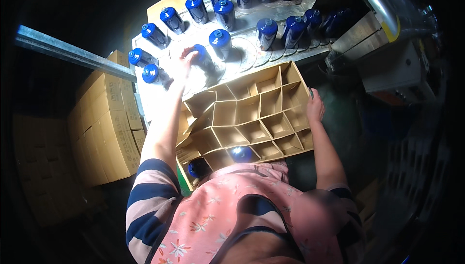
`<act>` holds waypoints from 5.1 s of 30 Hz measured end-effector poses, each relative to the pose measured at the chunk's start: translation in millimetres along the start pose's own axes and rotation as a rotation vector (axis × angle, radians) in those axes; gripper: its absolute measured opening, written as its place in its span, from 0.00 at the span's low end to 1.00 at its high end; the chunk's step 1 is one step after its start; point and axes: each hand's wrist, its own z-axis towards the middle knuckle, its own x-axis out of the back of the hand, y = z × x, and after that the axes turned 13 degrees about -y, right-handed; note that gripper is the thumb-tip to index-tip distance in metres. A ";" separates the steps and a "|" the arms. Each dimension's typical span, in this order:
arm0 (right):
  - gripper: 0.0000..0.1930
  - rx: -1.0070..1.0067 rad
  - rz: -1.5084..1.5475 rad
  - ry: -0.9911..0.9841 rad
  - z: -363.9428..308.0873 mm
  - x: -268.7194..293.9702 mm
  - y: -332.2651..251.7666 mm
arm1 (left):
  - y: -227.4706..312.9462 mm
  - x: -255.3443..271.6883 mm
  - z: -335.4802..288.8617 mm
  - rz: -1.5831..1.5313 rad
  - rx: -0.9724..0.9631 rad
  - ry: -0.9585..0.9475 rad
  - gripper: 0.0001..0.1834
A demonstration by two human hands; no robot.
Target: The person places blue plastic bottles from a conveyor belt into a cardboard box with internal dividers. After filling the box, they close the flaps and move the completed box aside.
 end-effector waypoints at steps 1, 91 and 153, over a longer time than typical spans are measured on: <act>0.17 0.001 -0.004 0.015 1.3 0.1 0.2 | -6.4 -4.1 4.5 0.062 0.090 0.000 0.17; 0.18 0.135 0.002 0.088 -20.1 -18.0 -3.1 | 95.9 71.3 79.2 0.244 -0.188 0.150 0.18; 0.17 -0.004 -0.027 0.084 -48.2 -48.8 -36.3 | 145.6 166.0 -259.1 0.287 -0.012 -0.053 0.19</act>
